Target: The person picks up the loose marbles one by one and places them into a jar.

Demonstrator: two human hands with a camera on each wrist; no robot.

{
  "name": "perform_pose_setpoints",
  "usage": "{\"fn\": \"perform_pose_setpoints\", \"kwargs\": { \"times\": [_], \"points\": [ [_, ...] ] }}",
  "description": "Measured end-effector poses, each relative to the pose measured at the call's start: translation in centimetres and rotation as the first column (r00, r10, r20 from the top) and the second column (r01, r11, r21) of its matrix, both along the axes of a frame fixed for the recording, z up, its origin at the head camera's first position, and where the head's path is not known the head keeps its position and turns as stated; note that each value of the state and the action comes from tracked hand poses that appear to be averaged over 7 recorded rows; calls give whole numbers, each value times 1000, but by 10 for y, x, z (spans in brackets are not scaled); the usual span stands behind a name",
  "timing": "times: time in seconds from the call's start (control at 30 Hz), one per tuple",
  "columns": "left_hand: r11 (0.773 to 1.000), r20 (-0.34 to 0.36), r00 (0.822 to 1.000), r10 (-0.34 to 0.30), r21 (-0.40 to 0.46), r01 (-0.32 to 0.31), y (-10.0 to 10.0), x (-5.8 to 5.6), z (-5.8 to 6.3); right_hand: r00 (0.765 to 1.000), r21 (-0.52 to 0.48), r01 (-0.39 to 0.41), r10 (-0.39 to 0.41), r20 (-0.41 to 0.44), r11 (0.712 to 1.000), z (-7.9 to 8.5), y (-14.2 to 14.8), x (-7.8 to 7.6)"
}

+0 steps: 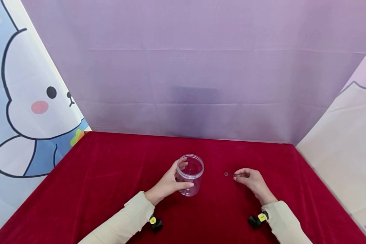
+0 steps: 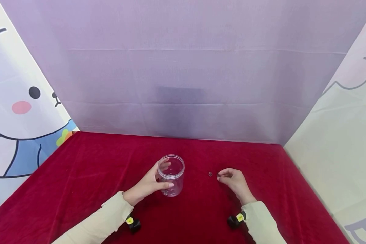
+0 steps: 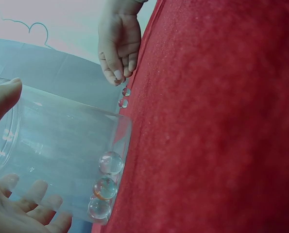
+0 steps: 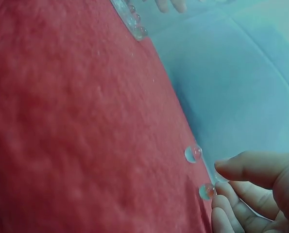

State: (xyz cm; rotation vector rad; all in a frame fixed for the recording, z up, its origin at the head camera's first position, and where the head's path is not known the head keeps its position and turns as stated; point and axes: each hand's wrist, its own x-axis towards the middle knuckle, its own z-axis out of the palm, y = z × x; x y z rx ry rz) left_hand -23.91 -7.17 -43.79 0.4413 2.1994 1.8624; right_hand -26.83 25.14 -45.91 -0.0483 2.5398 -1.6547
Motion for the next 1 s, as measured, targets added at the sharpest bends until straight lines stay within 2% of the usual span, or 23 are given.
{"fn": "perform_pose_setpoints", "kwargs": {
  "times": [0.4,0.7,1.0],
  "points": [
    [1000,5,1000,10,3,-10,1,-1,1,999,-24,-23,23,-35,999,6,-10,2],
    [1000,9,1000,6,8,-6,1,-2,0,997,-93,-57,52,-54,994,12,-23,5],
    [1000,15,1000,10,5,-10,0,0,0,993,-76,-80,74,-87,994,18,-35,8]
  ]
}}
